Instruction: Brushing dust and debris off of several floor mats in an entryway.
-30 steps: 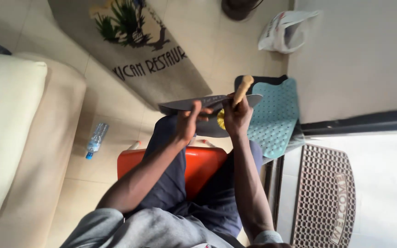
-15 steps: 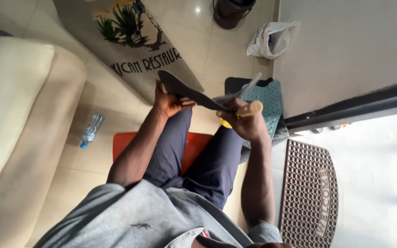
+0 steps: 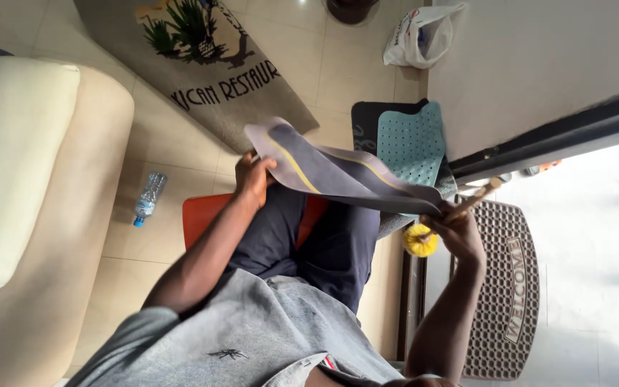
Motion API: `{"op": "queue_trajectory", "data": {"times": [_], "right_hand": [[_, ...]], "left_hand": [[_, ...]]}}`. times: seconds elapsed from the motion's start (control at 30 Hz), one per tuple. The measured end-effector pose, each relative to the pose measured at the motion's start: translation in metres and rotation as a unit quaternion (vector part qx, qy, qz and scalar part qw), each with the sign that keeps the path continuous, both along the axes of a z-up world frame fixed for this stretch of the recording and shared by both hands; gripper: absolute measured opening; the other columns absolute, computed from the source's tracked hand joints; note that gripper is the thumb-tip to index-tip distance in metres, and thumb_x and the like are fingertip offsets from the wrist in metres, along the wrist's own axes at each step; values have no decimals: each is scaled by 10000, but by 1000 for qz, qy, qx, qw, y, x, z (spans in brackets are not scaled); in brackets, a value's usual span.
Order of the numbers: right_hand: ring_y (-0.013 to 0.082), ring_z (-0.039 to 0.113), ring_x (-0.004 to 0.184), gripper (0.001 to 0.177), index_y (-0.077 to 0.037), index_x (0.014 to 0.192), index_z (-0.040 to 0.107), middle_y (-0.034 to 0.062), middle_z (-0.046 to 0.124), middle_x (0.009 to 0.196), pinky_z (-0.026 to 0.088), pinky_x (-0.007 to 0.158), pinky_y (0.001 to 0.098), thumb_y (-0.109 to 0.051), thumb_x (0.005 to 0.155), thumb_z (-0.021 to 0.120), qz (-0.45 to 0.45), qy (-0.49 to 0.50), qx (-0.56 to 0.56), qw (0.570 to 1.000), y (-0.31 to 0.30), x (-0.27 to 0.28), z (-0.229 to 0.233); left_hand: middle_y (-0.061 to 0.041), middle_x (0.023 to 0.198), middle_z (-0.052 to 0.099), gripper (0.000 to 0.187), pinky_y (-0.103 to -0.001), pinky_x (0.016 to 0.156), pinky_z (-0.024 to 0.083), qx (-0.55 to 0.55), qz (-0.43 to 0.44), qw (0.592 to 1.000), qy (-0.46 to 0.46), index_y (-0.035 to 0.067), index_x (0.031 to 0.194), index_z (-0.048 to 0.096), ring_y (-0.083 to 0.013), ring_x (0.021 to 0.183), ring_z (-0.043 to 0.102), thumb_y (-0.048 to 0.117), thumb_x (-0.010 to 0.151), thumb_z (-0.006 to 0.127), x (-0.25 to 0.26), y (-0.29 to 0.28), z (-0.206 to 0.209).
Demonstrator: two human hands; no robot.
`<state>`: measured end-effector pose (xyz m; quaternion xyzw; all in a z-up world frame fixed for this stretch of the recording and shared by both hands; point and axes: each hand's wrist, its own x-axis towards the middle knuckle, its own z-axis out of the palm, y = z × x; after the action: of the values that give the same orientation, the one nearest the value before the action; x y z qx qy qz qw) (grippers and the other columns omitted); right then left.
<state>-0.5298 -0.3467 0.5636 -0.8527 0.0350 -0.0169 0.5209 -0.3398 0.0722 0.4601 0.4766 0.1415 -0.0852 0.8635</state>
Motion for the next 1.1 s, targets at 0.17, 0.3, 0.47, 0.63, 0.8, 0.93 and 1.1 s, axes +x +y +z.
{"op": "queue_trajectory", "data": {"times": [0.17, 0.3, 0.47, 0.63, 0.8, 0.93, 1.1], "right_hand": [[157, 727, 884, 203, -21, 1065, 743, 93, 774, 951, 596, 818, 333, 6, 864, 727, -55, 72, 22, 996, -17, -9, -41], [168, 740, 891, 230, -93, 1100, 784, 66, 804, 959, 615, 823, 351, -24, 897, 701, -53, 191, -27, 980, -40, -10, -98], [185, 752, 822, 405, -240, 1292, 694, 128, 782, 900, 620, 728, 375, -147, 899, 730, -91, 282, -187, 936, 0, -3, -43], [204, 663, 629, 308, -23, 1194, 732, 127, 746, 828, 555, 588, 402, -240, 983, 678, -236, 53, -354, 903, -11, 30, -64], [136, 626, 975, 344, 13, 1284, 718, 62, 663, 1078, 502, 888, 285, -238, 1111, 559, -214, -140, 410, 875, 106, 84, -113], [202, 630, 1154, 278, -10, 1226, 716, 88, 699, 1246, 462, 1022, 306, -105, 1057, 517, -116, -175, 400, 892, 218, 99, -118], [305, 619, 1293, 228, -32, 1137, 762, 137, 683, 1273, 520, 1074, 401, 29, 972, 618, -45, -332, -112, 936, 262, 101, -75]], "left_hand": [[-76, 1115, 668, 620, -325, 826, 543, 25, 85, 993, -74, 17, 1308, 539, -200, 964, 643, -65, 706, 660, -82, -7, -8], [-89, 1170, 620, 633, -332, 881, 522, 78, 63, 994, -34, 11, 1319, 499, -196, 1034, 621, -58, 715, 678, -142, -2, -1], [-84, 1225, 623, 634, -371, 933, 484, 64, 68, 996, 4, 41, 1335, 479, -206, 1098, 608, 57, 754, 734, -126, 21, -3], [-90, 1193, 704, 477, -398, 941, 520, -14, 96, 993, 62, 47, 1223, 675, -246, 1090, 646, 366, 874, 737, -28, 74, -44], [-58, 1070, 703, 369, -410, 836, 547, 32, 24, 997, 62, 80, 1119, 696, -228, 977, 659, 296, 826, 751, 19, 88, -70], [-47, 888, 658, 198, -377, 730, 523, 153, 67, 986, -6, 70, 958, 662, -191, 817, 606, 206, 830, 729, 12, 79, -78], [7, 842, 553, 190, -315, 706, 453, 173, 91, 974, -113, 79, 888, 559, -120, 785, 517, 127, 861, 741, -24, 85, -113]]}}
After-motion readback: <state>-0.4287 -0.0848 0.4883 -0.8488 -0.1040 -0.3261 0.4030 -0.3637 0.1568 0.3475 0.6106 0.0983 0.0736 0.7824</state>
